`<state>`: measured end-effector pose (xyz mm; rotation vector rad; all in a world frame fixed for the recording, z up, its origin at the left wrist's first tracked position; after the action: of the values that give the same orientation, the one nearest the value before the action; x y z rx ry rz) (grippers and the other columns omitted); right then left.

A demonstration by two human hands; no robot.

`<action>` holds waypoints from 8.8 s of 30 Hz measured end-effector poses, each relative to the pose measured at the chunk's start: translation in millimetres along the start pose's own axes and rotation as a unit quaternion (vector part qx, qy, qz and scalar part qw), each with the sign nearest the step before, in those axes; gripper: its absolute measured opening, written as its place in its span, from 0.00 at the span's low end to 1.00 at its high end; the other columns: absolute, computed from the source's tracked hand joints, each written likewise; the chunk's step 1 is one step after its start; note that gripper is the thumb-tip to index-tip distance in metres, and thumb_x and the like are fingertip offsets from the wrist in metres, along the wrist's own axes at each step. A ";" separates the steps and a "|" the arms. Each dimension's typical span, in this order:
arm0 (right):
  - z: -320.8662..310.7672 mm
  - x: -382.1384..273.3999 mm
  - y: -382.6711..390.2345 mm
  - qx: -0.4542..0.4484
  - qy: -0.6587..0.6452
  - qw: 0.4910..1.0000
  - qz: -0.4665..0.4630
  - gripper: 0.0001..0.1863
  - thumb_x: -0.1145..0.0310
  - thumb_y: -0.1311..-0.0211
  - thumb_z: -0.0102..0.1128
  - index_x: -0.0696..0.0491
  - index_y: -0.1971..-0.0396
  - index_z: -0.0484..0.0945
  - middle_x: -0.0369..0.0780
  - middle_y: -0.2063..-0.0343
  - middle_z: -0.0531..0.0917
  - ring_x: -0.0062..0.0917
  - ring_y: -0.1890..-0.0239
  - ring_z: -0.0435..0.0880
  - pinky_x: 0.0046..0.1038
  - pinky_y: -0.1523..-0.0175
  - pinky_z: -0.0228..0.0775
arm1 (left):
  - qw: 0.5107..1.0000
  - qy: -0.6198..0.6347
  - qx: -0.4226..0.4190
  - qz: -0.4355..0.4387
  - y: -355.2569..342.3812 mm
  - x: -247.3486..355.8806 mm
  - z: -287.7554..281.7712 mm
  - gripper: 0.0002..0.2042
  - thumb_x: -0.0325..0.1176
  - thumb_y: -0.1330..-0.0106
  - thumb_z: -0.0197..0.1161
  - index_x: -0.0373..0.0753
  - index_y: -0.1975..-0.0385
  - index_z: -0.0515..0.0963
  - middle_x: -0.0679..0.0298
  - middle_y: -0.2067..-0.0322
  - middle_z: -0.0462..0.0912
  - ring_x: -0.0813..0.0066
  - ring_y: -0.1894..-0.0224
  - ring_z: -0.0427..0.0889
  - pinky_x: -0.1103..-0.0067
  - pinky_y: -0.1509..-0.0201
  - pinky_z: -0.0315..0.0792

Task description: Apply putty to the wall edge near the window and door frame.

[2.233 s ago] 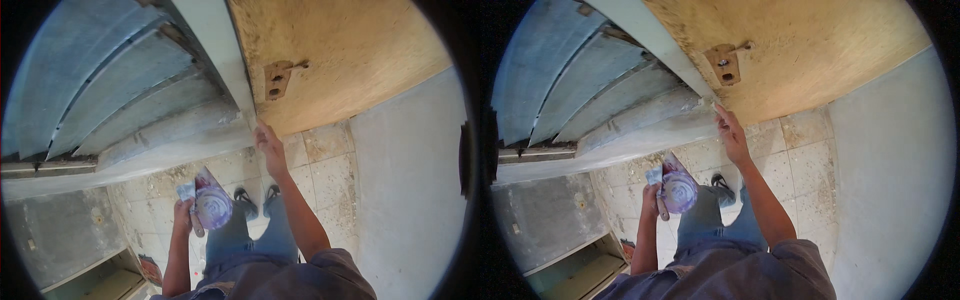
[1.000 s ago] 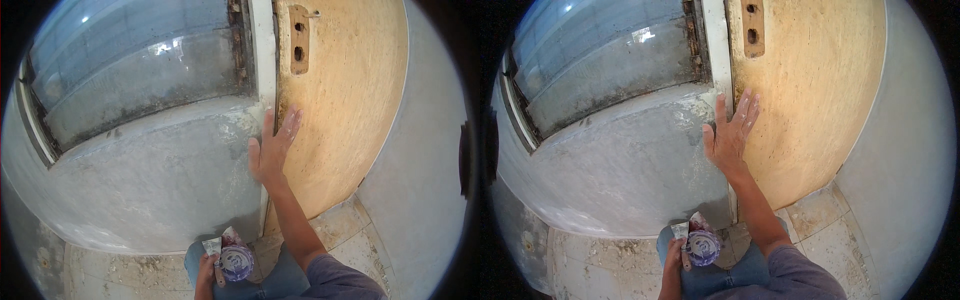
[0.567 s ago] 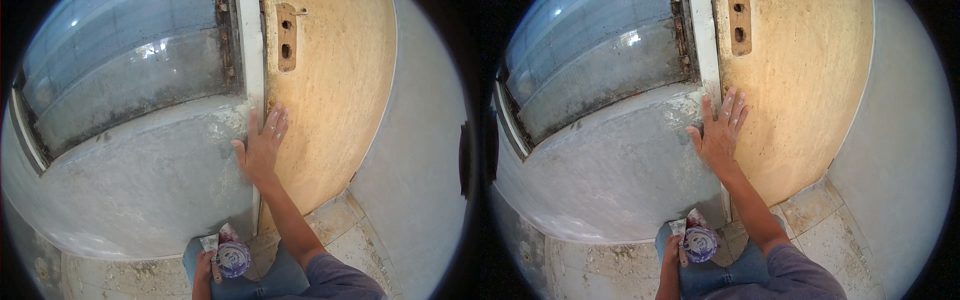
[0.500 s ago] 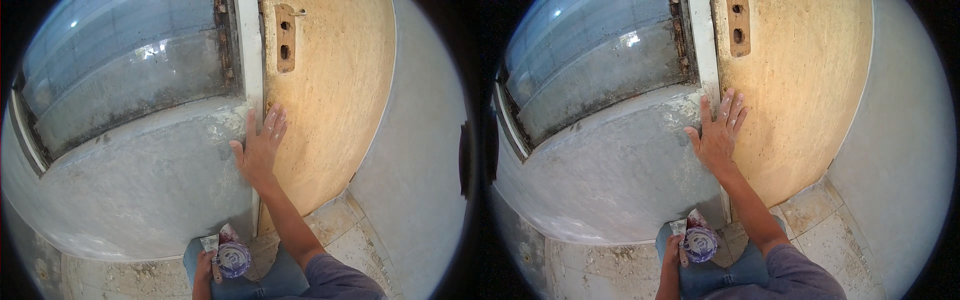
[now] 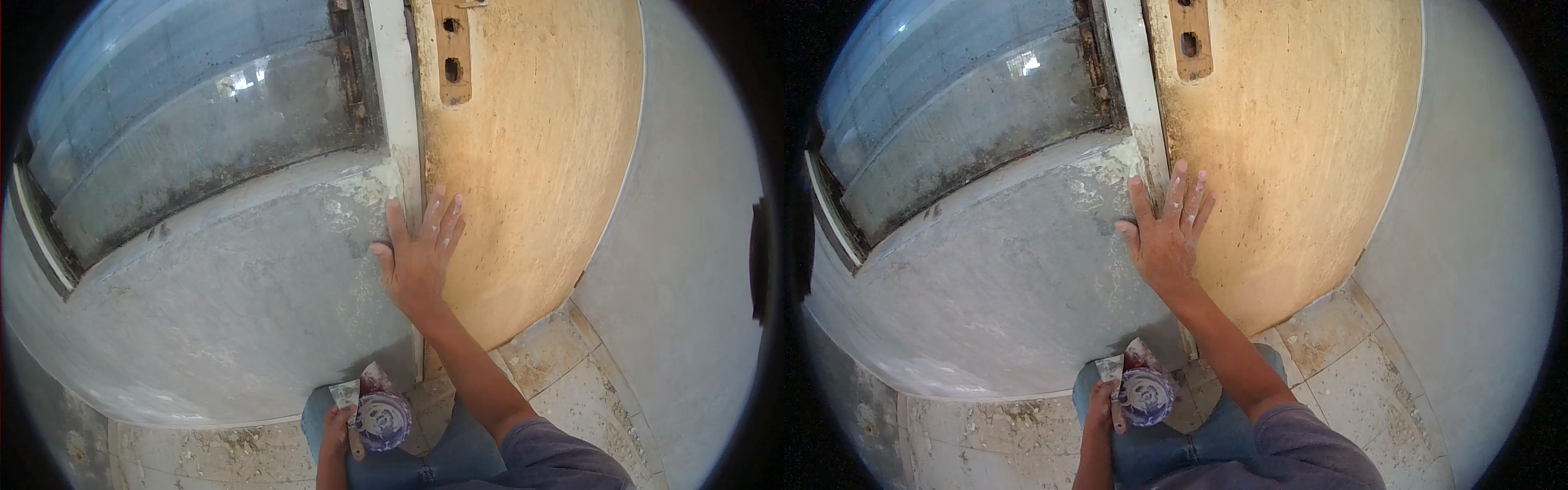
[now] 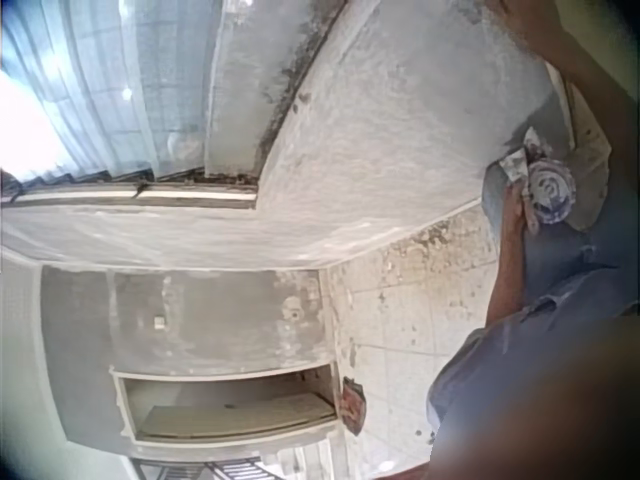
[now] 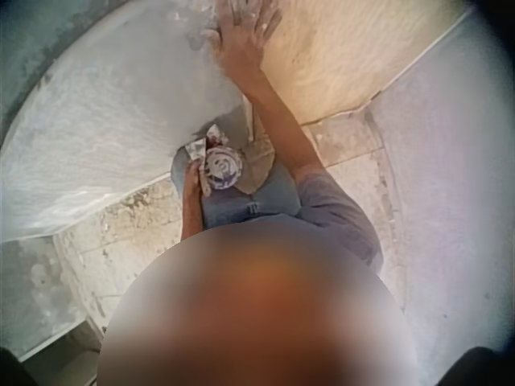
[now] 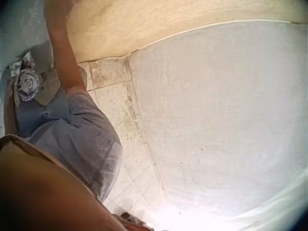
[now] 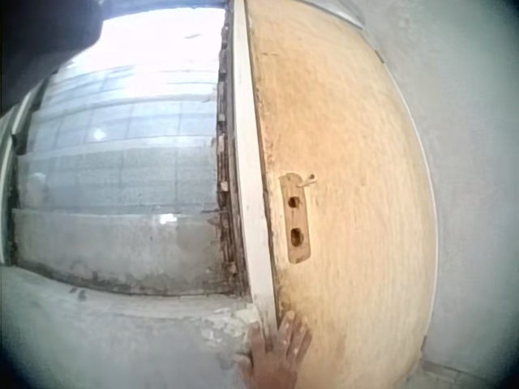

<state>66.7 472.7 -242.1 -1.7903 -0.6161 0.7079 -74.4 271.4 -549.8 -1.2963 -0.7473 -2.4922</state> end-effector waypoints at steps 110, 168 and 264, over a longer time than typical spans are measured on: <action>-38.9 -31.8 245.9 -0.775 -0.367 0.514 0.015 0.33 0.72 0.50 0.50 0.52 0.38 0.65 0.49 0.82 0.78 0.36 0.79 0.79 0.36 0.66 0.72 | 0.967 -0.176 0.075 0.167 37.8 61.1 38.6 0.12 0.26 0.40 0.58 0.28 0.58 0.77 0.60 0.53 0.73 0.74 0.54 0.74 0.78 0.51 0.69; -32.4 -18.9 -29.8 0.016 0.029 0.995 -0.094 0.32 0.41 0.33 0.37 0.45 0.37 0.65 0.58 0.35 0.53 0.54 0.38 0.59 0.52 0.42 0.58 | 0.985 -0.110 0.091 0.100 19.3 48.3 -2.5 0.11 0.27 0.41 0.56 0.31 0.60 0.77 0.62 0.65 0.81 0.73 0.66 0.79 0.77 0.59 0.73; -20.0 33.8 16.1 -0.082 0.030 0.989 -0.120 0.32 0.36 0.36 0.35 0.36 0.40 0.70 0.59 0.32 0.38 0.60 0.31 0.29 0.63 0.35 0.24 | 0.986 -0.025 0.091 0.139 50.0 80.7 30.8 0.10 0.27 0.40 0.55 0.30 0.61 0.76 0.62 0.66 0.80 0.75 0.67 0.79 0.78 0.61 0.72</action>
<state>105.6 478.8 -257.9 -1.8415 -0.8528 0.4486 -78.6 248.0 -452.9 -1.3021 -0.7309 -2.1285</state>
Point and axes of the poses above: each hand's wrist, its own y-axis away from the middle knuckle, its own z-axis out of the palm, x = y × z, the point moved 5 cm from there along -y, towards the middle knuckle
